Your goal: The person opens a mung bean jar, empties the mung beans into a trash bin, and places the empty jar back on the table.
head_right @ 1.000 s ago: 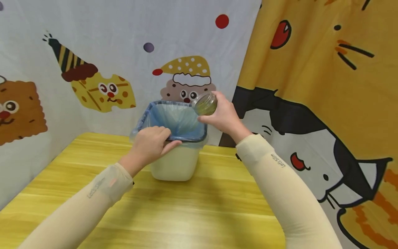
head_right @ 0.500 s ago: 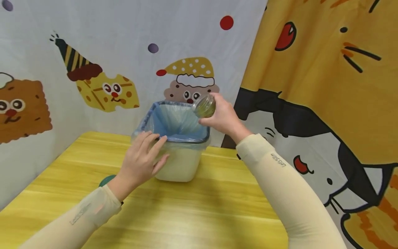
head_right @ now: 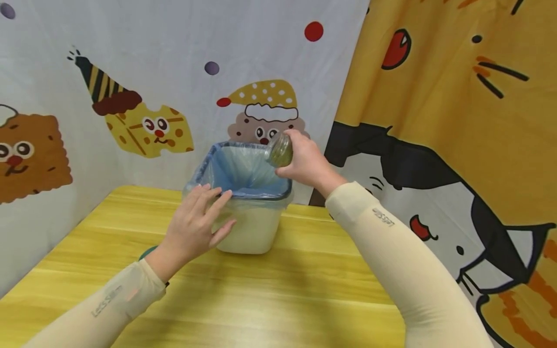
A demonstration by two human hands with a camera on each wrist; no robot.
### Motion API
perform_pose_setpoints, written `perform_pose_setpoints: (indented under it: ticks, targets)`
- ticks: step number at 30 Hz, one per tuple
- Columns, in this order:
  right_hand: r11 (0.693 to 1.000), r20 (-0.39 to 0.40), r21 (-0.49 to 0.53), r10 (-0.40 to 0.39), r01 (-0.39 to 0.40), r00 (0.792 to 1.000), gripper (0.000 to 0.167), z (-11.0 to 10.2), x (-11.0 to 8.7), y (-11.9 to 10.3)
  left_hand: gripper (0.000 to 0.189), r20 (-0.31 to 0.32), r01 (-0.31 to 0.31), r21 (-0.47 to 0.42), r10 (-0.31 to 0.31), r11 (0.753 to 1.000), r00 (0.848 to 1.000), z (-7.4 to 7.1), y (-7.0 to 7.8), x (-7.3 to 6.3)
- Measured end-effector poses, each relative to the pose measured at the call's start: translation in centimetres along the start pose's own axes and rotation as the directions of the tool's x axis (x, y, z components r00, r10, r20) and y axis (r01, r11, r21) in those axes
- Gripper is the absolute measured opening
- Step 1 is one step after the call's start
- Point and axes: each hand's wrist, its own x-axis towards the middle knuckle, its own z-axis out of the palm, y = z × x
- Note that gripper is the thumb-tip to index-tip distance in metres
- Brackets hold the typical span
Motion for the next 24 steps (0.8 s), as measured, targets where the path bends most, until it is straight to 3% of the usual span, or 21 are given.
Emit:
perform_pose_setpoints:
  ticks: [11,24]
  targets:
    - [0.998,0.013,-0.059,-0.018,0.018,1.000,0.102,-0.49,0.44,-0.75,0.077,-0.016,0.003,-0.009,-0.004,1.000,1.000,0.20,-0.13,-0.12]
    - [0.989,0.014,-0.135,-0.056,0.057,0.998,0.095,-0.59,0.83,-0.87,0.080,0.018,-0.003,0.005,0.003,1.000,1.000,0.12,-0.06,-0.24]
